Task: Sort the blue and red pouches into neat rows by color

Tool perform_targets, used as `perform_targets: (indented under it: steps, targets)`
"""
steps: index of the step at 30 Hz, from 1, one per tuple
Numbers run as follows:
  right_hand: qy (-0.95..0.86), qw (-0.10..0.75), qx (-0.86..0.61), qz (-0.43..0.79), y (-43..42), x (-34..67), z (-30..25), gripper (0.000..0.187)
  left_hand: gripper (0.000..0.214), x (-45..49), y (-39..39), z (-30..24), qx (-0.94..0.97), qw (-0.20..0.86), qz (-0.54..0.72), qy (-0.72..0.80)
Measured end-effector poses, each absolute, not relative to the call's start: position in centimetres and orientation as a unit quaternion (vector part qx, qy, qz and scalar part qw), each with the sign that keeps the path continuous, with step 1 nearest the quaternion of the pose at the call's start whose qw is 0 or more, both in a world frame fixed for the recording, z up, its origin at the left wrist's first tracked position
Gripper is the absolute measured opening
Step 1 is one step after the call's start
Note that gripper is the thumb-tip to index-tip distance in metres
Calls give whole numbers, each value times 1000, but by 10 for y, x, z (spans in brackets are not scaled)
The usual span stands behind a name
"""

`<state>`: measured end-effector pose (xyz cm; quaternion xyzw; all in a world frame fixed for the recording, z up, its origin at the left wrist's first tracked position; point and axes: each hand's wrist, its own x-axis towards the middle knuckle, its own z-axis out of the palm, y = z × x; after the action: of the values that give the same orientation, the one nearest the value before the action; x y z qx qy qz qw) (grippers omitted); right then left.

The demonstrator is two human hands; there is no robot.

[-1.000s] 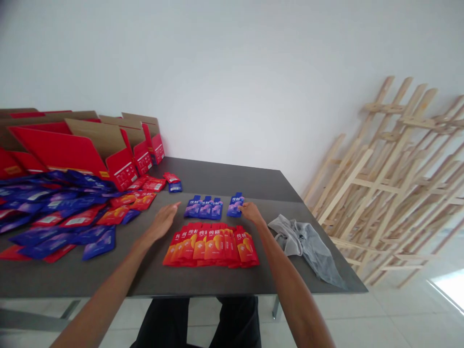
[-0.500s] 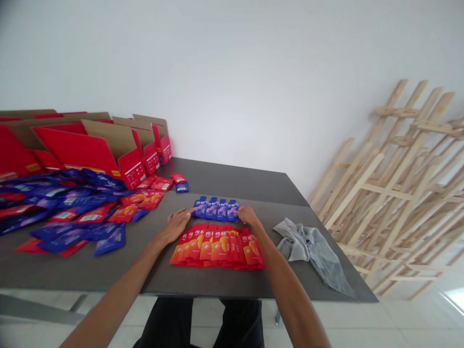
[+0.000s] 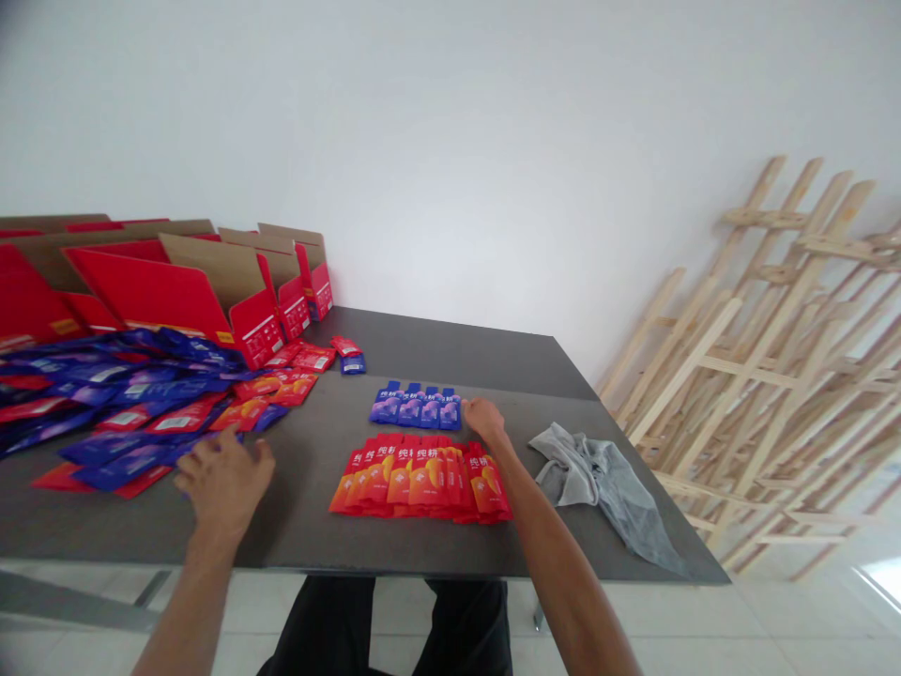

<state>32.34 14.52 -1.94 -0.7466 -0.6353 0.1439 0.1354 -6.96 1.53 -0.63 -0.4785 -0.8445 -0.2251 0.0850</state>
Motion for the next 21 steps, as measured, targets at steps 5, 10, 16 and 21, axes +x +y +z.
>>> perform_targets:
  steps: [5, 10, 16, 21]
  targets:
    - [-613, 198, -757, 112, 131, 321, -6, 43, 81, -105, -10, -21, -423, 60, -145, -892]
    - [-620, 253, -734, 113, 113, 309, 9, 35, 101, -121, -2, -27, -399, -44, -142, -905]
    - [-671, 355, -632, 156, 76, 275, 24, 27, 108, -124, -20, -26, -397, -154, -159, -891]
    - [-715, 395, -504, 279, 24, 222, 32, 31, 100, -95, -47, 3, -408, -135, -207, -879]
